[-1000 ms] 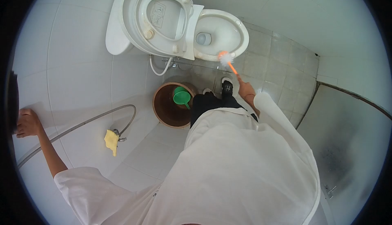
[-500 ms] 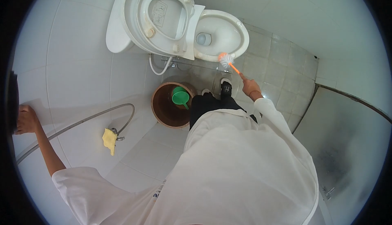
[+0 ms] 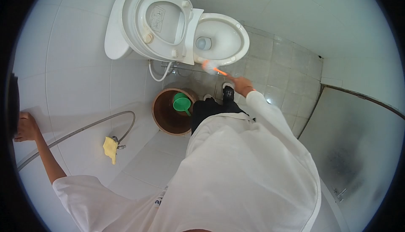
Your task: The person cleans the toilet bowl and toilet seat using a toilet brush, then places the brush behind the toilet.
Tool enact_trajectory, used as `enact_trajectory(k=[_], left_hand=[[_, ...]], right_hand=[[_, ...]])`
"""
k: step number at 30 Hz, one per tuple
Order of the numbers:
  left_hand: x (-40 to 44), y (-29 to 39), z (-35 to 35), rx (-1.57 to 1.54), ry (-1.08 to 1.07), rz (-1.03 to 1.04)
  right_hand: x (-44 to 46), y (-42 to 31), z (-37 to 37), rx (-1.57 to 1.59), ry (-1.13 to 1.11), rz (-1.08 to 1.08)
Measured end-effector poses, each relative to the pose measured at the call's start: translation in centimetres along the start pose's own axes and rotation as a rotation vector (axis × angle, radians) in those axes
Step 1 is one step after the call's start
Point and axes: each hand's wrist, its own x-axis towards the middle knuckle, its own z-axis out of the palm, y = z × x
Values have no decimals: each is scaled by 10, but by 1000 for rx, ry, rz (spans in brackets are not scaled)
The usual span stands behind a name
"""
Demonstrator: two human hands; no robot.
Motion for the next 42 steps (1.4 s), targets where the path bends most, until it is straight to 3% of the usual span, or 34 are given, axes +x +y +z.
enact_trajectory(k=[4, 11, 14, 17, 19, 21, 24, 26, 31, 38, 42], left_hand=[[3, 3, 1, -15, 7, 3], [6, -2, 0, -4, 33, 14], [20, 3, -22, -118, 70, 6], [31, 13, -74, -265, -42, -54], [32, 19, -100, -327, -193, -89], [35, 25, -106, -385, -325, -138], [32, 24, -95, -255, -326, -53], [29, 22, -88, -205, -310, -35], [29, 18, -78, -195, -229, -38], [22, 16, -67, -206, -215, -41], [19, 11, -67, -206, -213, -47]], right_hand=[[-14, 38, -7, -9, -36, 62], [54, -56, -42, -109, -40, -90], [74, -63, -46, -113, -112, 7], [64, -34, -52, -242, -123, -49], [53, -9, -56, -281, -193, 52], [51, 18, -43, -294, -238, 164], [53, 17, -30, -259, -194, 168], [61, -18, -36, -194, -168, 64], [107, -78, -20, 27, -102, 66], [87, 6, -52, -33, -230, 171], [85, 5, -45, -161, -125, 261]])
